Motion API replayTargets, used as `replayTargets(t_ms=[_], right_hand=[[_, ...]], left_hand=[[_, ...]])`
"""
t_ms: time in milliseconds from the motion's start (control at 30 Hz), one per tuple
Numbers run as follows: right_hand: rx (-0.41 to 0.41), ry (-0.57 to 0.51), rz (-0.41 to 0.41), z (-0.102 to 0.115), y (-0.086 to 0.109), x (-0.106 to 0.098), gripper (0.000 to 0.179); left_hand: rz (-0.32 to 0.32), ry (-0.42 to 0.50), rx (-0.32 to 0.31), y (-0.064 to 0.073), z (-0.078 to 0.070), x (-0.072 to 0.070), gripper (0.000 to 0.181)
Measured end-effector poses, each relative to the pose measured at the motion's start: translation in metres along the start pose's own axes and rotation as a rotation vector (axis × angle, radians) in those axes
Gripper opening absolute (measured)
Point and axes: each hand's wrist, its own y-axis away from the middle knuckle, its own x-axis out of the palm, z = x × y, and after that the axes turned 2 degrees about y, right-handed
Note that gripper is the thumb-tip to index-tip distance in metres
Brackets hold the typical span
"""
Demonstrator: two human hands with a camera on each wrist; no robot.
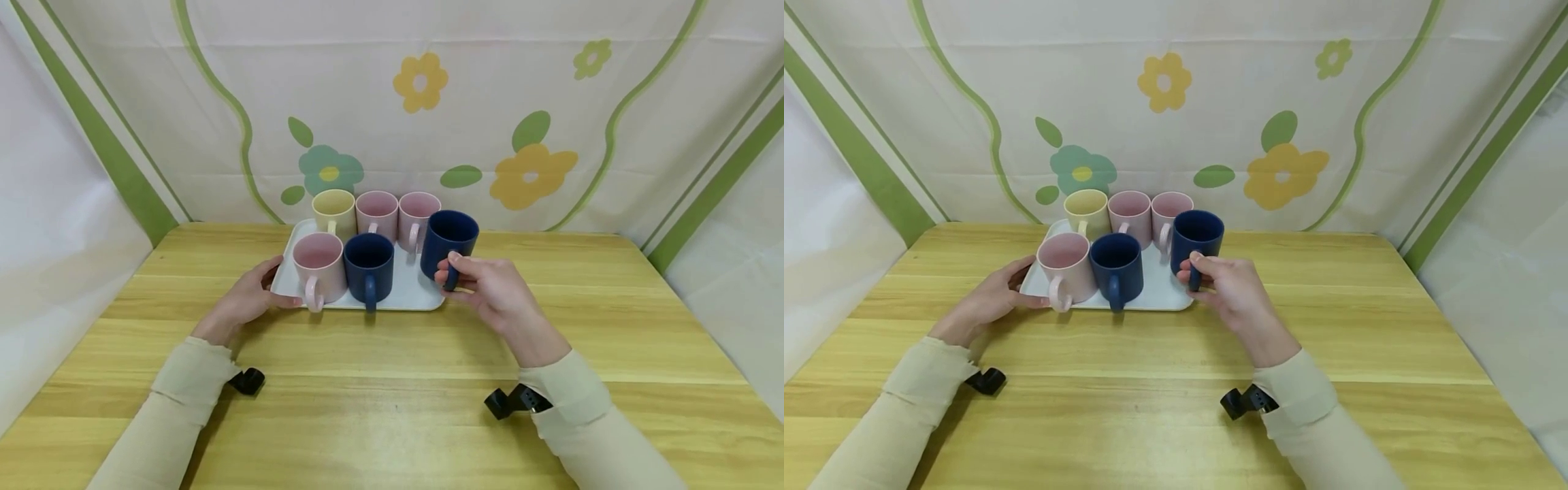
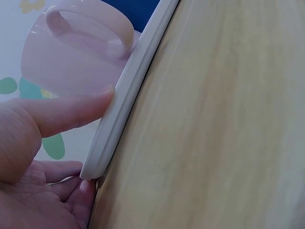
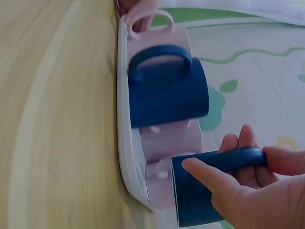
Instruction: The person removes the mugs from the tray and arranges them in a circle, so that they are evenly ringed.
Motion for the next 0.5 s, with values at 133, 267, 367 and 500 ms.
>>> replayTargets(t_ms=[133, 267, 367, 500], right_hand=[[-0.02, 0.05, -0.022, 0.003, -0.005, -0.013, 0.024], [-0.036, 0.078, -0.029, 0.004, -0.01, -0.028, 0.024], [-0.047, 0.058, -0.019, 0.004, -0.013, -0.038, 0.023], [-0.056, 0.039, -0.016, 0.004, -0.017, -0.051, 0.021]], left_hand=[[0.001, 0.003, 0.007, 0.0, 0.0, 0.0, 0.109], [0.004, 0.002, 0.007, -0.001, 0.0, 0.0, 0.109], [0.003, 0.004, -0.001, -0.001, 0.0, 0.0, 0.11], [0.005, 0.005, -0.008, -0.001, 0.0, 0.0, 0.11]])
